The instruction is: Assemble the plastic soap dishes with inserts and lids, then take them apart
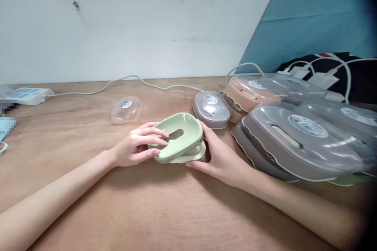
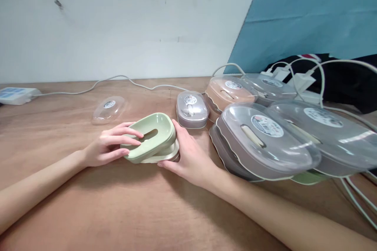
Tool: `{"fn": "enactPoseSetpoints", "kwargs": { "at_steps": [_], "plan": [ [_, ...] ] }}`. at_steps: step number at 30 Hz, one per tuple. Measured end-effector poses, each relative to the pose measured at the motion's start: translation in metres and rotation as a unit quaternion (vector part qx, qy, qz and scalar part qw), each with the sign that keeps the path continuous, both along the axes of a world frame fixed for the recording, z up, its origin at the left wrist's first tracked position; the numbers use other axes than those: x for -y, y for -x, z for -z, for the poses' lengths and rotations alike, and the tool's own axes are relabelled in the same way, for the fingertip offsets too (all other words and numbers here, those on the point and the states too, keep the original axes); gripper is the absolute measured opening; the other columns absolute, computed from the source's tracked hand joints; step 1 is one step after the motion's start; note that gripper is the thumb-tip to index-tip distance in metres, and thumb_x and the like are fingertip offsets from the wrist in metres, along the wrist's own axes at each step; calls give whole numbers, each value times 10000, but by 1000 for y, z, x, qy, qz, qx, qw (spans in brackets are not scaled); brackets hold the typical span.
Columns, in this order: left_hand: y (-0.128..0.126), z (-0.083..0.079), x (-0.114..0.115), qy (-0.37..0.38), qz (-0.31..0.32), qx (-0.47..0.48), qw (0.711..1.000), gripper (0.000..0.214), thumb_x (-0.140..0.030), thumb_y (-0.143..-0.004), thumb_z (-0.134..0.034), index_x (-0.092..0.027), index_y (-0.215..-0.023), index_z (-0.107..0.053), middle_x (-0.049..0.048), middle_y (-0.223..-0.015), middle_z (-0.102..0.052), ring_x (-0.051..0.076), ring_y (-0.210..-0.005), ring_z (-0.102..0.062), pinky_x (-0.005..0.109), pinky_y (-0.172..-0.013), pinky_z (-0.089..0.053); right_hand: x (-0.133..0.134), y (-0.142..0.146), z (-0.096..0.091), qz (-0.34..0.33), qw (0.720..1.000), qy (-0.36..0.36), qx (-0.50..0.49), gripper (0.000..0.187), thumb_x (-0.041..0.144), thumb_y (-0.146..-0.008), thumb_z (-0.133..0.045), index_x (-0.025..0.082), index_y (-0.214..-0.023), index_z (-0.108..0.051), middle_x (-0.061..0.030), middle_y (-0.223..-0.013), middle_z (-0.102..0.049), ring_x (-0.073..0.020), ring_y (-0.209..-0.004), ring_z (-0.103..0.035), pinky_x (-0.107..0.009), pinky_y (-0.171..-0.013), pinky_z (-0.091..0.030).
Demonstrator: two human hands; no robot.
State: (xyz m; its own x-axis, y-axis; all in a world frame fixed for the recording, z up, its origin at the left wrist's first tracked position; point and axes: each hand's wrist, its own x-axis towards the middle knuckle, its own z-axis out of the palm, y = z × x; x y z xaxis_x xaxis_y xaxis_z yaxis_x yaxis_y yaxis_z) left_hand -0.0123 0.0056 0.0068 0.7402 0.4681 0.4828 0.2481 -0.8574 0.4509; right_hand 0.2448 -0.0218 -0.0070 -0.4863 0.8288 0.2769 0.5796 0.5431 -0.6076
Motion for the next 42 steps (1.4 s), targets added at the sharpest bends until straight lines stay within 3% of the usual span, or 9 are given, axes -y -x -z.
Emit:
{"fn": "enactPoseSetpoints", "kwargs": {
  "at_steps": [4,7,12,16,24,30,38,40,42],
  "plan": [
    [0,0,3,24,-11,-51,998,446,-418,-725,-690,-192,-1089,-566,148,-1330,-332,319,-1224,-384,445,-989,-396,1,1,-3,4,1000,12,-11,808,337,-694,-686,231,-1351,-229,-116,-1377,-390,-272,-1269,-385,-448,-1023,-376],
    [-2,2,5,16,-38,-80,996,536,-416,-702,-707,-203,-1150,-503,144,-1353,-207,345,-1280,-268,472,-1032,-340,2,1,-5,16,999,29,-10,741,334,-681,-694,224,-1297,-297,-124,-1306,-451,-285,-1206,-454,-454,-967,-425],
    [-4,4,4,40,-104,-83,990,727,-400,-674,-710,-207,-1266,-334,143,-1230,-296,334,-1221,-332,492,-976,-386,1,0,-3,9,1000,14,-17,834,345,-687,-693,238,-1353,-202,-115,-1381,-380,-274,-1277,-372,-458,-1039,-354],
    [-2,2,5,66,-81,-68,992,703,-306,-728,-653,-218,-1307,-263,145,-1300,-340,302,-1243,-349,461,-1001,-365,1,-2,0,17,1000,6,-6,928,373,-696,-681,235,-1396,-87,-129,-1422,-310,-281,-1322,-295,-479,-1065,-311],
    [1,-1,9,61,-30,-122,990,444,-201,-806,-520,-192,-1239,-417,151,-1461,-192,293,-1298,-316,424,-1014,-361,2,-1,2,13,1000,16,16,763,387,-712,-661,209,-1323,-240,-142,-1400,-281,-257,-1326,-271,-431,-1079,-305],
    [1,3,7,4,-28,-138,990,578,-261,-793,-588,-232,-1330,-377,132,-1476,-159,304,-1312,-287,437,-1026,-357,1,-1,3,16,999,5,37,816,381,-719,-659,228,-1365,-185,-121,-1403,-315,-255,-1292,-336,-427,-1058,-340],
    [0,2,8,-64,-22,-173,983,542,-330,-827,-550,-210,-1331,-390,164,-1463,-171,306,-1323,-255,441,-1023,-338,4,0,-1,-2,996,-7,87,860,404,-729,-646,234,-1396,-131,-129,-1403,-295,-272,-1272,-364,-418,-1016,-386],
    [1,1,7,-90,-40,-171,980,536,-373,-849,-500,-206,-1340,-367,171,-1460,-192,316,-1321,-259,474,-1031,-301,4,0,0,3,995,-14,94,859,398,-739,-634,227,-1402,-116,-137,-1406,-288,-277,-1268,-370,-422,-1011,-389],
    [4,1,4,-130,-113,-141,975,497,-376,-872,-441,-217,-1336,-360,155,-1445,-254,317,-1314,-274,511,-1047,-237,4,1,2,8,995,-20,98,850,376,-747,-625,226,-1405,-108,-142,-1406,-290,-280,-1263,-378,-428,-1005,-393]
  ]
}}
